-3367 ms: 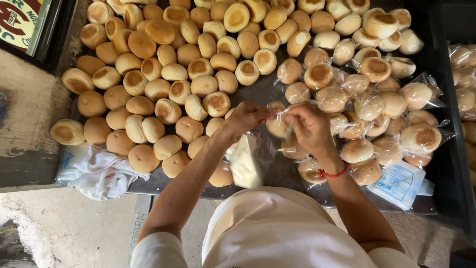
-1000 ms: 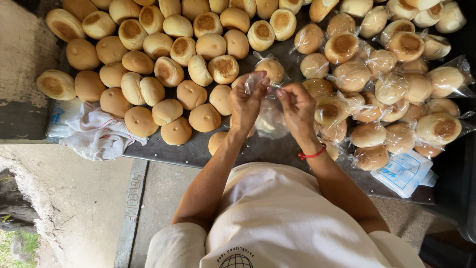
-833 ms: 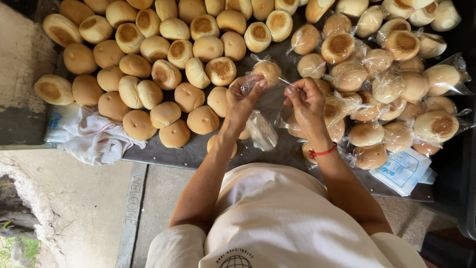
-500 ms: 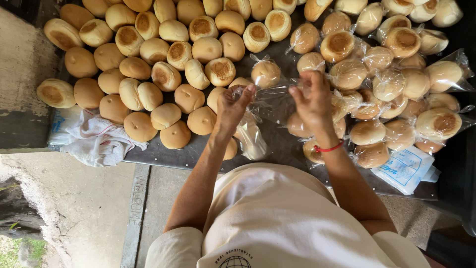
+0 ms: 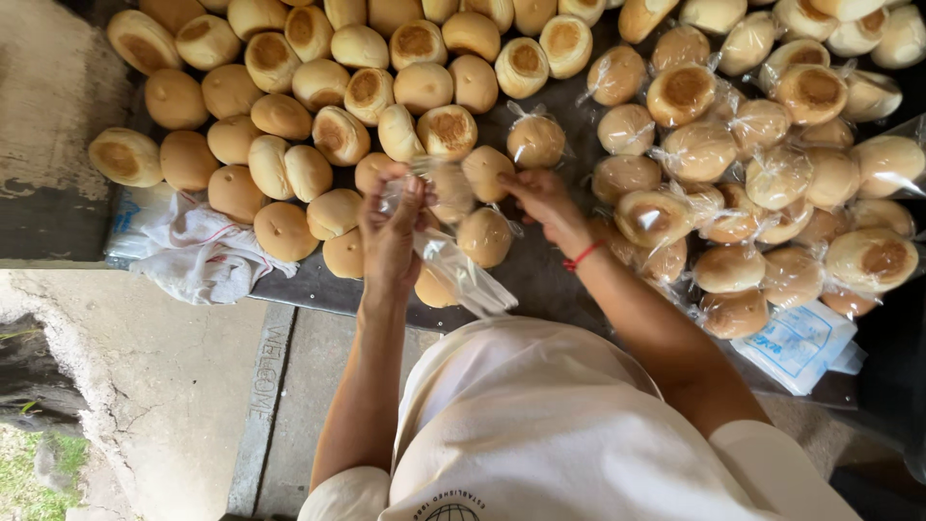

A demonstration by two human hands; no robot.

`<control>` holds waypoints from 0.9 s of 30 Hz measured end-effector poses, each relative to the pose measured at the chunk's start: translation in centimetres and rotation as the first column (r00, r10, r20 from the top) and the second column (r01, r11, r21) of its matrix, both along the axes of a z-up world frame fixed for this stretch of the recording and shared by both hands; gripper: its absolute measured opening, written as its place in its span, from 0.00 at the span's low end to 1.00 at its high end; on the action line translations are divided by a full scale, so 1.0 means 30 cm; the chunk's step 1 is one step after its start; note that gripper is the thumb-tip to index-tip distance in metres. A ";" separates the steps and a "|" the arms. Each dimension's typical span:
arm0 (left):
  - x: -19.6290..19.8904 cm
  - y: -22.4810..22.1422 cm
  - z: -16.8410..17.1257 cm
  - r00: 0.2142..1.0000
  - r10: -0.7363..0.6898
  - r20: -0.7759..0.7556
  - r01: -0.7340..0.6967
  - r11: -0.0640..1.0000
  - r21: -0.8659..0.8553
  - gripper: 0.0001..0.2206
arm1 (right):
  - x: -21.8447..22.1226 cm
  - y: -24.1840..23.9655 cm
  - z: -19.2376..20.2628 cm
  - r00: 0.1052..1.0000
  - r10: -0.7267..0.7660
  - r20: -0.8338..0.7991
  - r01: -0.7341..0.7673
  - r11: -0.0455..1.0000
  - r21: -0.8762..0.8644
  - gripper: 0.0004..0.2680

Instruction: The person packs bread rolls into plastic bags by hand, placing a single roll into each bag and setting the packed bags on a table.

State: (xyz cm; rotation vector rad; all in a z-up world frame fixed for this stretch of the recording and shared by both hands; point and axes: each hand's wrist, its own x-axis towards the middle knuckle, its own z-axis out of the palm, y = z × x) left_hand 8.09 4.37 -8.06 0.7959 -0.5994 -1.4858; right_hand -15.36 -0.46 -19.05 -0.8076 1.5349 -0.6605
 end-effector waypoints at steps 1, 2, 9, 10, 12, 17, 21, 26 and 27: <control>0.011 0.007 0.022 1.000 0.007 0.003 -0.007 1.000 -0.008 0.05 | 0.034 -0.024 -0.024 1.000 0.007 0.003 -0.007 1.000 -0.008 0.11; 0.024 0.034 0.039 0.983 0.106 0.147 -0.091 0.990 -0.105 0.05 | 0.067 -0.037 -0.049 0.998 -0.025 -0.050 0.018 0.991 -0.132 0.14; -0.005 0.023 0.010 0.502 0.142 0.853 0.051 0.980 -0.194 0.15 | 0.143 -0.100 -0.053 0.968 -0.190 0.165 0.246 0.853 -0.460 0.25; -0.010 0.013 -0.003 0.501 0.150 0.852 0.048 0.979 -0.200 0.15 | 0.117 -0.097 -0.025 0.969 -0.185 0.166 0.243 0.851 -0.465 0.25; -0.025 0.001 -0.025 0.324 0.241 0.915 0.067 0.959 -0.276 0.19 | 0.040 -0.046 0.035 0.819 0.006 0.574 0.300 0.848 -0.437 0.21; -0.136 -0.060 0.014 0.470 0.111 0.875 0.252 0.934 -0.254 0.26 | -0.016 0.072 0.267 0.539 0.181 0.823 0.259 0.893 -0.367 0.23; -0.172 -0.091 0.129 0.551 -0.050 0.833 0.397 0.894 -0.209 0.31 | -0.025 0.104 0.383 0.549 0.179 0.816 0.338 0.846 -0.413 0.26; -0.194 -0.088 0.211 0.335 0.102 0.937 0.381 0.895 -0.233 0.29 | -0.033 0.148 0.481 0.977 0.141 -0.159 -0.206 0.452 -0.868 0.29; -0.201 -0.085 0.212 0.320 0.184 0.929 0.380 0.874 -0.304 0.29 | -0.030 0.151 0.495 0.872 0.012 -0.490 -0.468 0.317 -0.825 0.29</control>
